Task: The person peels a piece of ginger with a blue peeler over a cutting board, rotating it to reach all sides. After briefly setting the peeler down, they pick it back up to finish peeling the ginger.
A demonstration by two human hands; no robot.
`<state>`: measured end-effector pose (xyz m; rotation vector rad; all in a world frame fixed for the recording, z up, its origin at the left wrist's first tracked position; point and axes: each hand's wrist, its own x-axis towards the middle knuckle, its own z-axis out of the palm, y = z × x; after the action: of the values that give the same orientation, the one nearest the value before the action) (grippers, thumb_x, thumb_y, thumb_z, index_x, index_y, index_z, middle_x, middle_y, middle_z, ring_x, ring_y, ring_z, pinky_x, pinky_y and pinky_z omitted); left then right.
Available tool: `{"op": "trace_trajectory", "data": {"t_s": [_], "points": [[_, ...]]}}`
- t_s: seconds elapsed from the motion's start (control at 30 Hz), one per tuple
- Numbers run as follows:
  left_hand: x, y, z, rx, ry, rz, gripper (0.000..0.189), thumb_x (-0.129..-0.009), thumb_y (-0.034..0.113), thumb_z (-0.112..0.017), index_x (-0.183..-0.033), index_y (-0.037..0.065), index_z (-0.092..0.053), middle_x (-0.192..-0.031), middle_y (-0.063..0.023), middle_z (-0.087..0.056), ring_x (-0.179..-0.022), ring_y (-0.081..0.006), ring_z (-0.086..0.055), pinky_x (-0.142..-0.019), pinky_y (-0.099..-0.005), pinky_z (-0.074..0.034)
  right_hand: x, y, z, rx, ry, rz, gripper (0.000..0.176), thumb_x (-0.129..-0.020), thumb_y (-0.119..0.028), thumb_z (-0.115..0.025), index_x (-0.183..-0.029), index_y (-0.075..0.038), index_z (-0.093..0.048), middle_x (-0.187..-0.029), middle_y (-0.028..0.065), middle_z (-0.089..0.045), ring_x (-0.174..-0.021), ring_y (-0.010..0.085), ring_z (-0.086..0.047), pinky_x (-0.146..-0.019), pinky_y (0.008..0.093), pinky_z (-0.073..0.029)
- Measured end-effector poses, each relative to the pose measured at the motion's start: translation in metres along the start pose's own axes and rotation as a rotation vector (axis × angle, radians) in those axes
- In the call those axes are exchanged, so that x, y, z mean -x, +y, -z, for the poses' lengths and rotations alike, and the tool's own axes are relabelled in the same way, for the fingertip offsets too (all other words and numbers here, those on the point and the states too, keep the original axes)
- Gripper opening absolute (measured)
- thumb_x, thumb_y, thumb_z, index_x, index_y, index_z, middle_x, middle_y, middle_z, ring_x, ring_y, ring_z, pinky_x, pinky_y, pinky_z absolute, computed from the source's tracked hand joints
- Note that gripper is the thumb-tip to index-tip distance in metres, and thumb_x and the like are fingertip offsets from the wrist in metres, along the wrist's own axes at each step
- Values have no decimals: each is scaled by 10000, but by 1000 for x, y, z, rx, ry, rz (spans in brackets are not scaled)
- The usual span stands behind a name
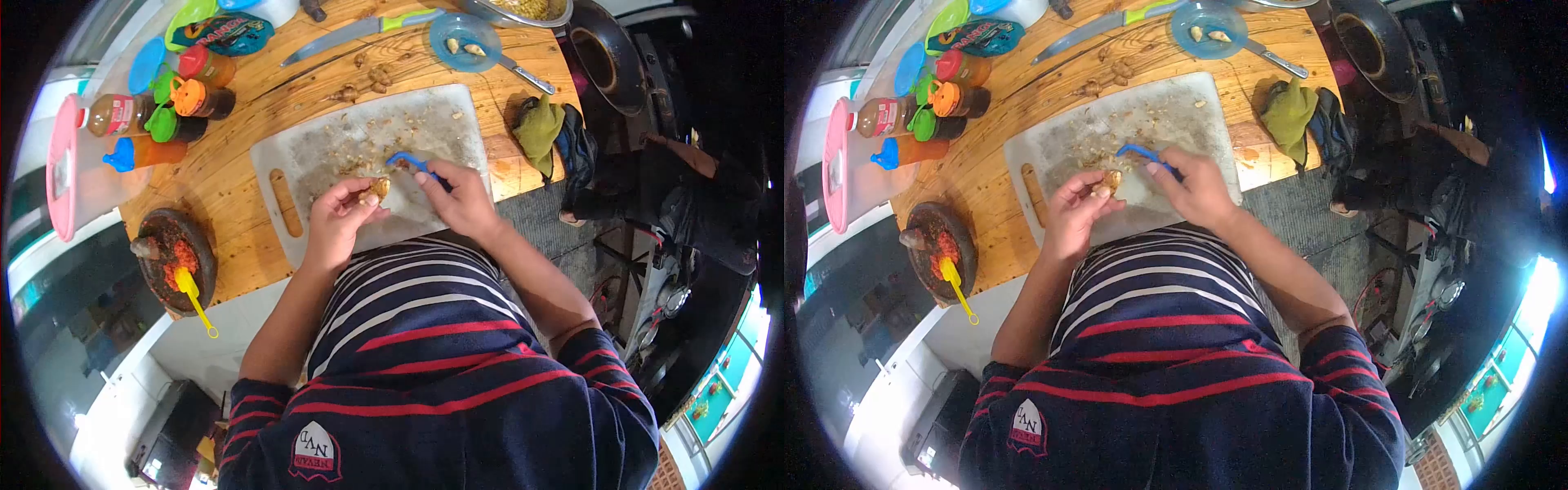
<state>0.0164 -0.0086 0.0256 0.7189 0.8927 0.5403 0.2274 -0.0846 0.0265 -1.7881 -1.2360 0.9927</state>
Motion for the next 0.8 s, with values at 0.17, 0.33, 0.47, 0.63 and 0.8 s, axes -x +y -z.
{"op": "trace_trajectory", "data": {"t_s": [0.17, 0.33, 0.47, 0.63, 0.8], "points": [[-2, -3, 0, -51, 45, 29, 304, -947, 43, -670, -1211, -89, -596, -1075, -138, -669, -910, -208, -692, -868, -372, -605, 0, -13, -8, 29, 3, 150, 180, -937, -204, -683, -924, -24, -668, -780, 181, -627, -672, 367, -623, -590, 426, -478], [-2, -5, 2, -89, 3, -13, 336, -947, 58, -685, -1222, -113, -598, -1024, -142, -694, -857, -213, -709, -815, -338, -594, -2, -21, -8, 98, 42, 247, 176, -911, -208, -709, -922, -36, -675, -801, 170, -644, -718, 387, -644, -613, 443, -500], [0, -6, 7, -130, 24, 10, 331, -946, 56, -686, -1221, -113, -612, -1032, -147, -703, -853, -200, -705, -801, -332, -590, -3, -14, -8, 146, 33, 251, 184, -913, -220, -706, -914, -38, -674, -796, 166, -642, -724, 385, -647, -616, 449, -499], [0, -6, 6, -174, 25, -2, 333, -949, 60, -685, -1221, -117, -611, -1047, -144, -707, -849, -177, -694, -787, -321, -593, -3, -6, -9, 159, 2, 197, 207, -919, -250, -696, -911, -44, -675, -793, 161, -644, -729, 381, -647, -625, 453, -499], [-1, -11, 6, -154, 48, 5, 308, -960, 54, -666, -1219, -105, -619, -1076, -145, -698, -843, -165, -683, -797, -313, -603, -2, -6, -6, 189, 12, 213, 216, -924, -268, -689, -914, -52, -680, -802, 160, -649, -737, 378, -650, -631, 452, -501]]}}
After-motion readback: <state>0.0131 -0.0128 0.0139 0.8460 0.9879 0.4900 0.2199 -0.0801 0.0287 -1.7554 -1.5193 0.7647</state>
